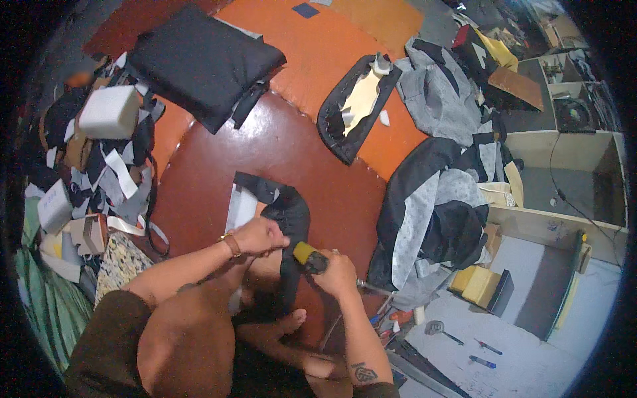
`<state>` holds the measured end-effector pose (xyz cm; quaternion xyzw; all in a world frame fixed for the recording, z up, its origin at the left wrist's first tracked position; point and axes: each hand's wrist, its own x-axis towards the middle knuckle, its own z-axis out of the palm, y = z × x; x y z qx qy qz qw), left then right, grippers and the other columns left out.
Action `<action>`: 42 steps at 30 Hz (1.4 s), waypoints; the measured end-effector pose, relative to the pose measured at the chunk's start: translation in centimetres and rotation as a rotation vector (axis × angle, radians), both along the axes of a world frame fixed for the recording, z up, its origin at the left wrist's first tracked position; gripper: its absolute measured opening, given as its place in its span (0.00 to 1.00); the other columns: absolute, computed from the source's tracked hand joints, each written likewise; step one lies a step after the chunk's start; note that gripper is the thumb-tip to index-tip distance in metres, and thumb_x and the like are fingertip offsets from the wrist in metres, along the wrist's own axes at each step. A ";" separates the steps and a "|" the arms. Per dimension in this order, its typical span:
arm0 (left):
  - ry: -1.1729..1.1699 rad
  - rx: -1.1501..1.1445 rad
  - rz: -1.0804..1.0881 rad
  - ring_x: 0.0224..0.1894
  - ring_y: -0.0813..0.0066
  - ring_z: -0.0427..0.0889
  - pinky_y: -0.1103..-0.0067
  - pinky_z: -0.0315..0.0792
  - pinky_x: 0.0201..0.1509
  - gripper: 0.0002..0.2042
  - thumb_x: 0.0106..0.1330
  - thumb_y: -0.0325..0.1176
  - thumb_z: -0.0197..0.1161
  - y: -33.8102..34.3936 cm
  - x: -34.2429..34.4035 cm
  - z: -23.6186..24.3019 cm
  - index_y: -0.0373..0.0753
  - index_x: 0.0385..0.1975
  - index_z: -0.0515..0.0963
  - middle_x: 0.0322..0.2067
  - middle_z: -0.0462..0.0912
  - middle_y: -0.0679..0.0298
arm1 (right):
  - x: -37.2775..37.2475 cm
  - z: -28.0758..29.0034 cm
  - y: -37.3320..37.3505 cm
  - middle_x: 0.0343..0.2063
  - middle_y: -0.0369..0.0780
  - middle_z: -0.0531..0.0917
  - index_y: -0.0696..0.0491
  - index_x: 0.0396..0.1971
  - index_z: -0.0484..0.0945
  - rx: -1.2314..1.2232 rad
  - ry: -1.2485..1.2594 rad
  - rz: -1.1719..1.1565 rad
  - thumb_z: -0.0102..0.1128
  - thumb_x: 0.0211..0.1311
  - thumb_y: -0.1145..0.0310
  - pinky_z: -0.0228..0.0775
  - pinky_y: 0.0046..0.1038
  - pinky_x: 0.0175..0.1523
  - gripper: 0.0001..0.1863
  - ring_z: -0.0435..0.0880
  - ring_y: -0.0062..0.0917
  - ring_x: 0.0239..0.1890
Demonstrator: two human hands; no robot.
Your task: The person sits on the floor and uses a staple gun to attach black fabric to foam cushion pieces. They repeatedly pull the fabric taut, staple along the edges, and flip the cushions to work on different sides.
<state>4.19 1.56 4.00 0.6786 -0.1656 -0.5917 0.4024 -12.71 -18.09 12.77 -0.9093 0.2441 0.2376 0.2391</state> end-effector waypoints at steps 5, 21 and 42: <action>-0.643 -0.132 0.480 0.35 0.62 0.85 0.70 0.79 0.43 0.20 0.62 0.50 0.76 -2.4 5.6 0.7 0.36 0.34 0.85 0.30 0.85 0.58 | 0.6 -1.3 -0.2 0.38 0.48 0.91 0.56 0.47 0.88 0.275 -0.204 -0.535 0.74 0.57 0.61 0.81 0.39 0.51 0.20 0.92 0.40 0.44; -0.646 -0.289 0.142 0.55 0.51 0.83 0.66 0.75 0.64 0.16 0.64 0.29 0.66 -3.9 5.6 -3.1 0.37 0.52 0.86 0.50 0.86 0.53 | 0.5 -5.1 2.0 0.44 0.48 0.91 0.55 0.50 0.88 0.212 -0.283 -0.762 0.71 0.61 0.58 0.79 0.39 0.56 0.21 0.90 0.40 0.50; -0.908 -0.274 -0.207 0.44 0.52 0.88 0.61 0.81 0.46 0.08 0.66 0.30 0.65 -2.9 3.6 -1.0 0.37 0.42 0.85 0.45 0.87 0.59 | 1.3 -4.3 2.8 0.40 0.53 0.90 0.56 0.48 0.87 0.180 -0.274 -0.775 0.70 0.61 0.56 0.80 0.45 0.53 0.21 0.90 0.47 0.48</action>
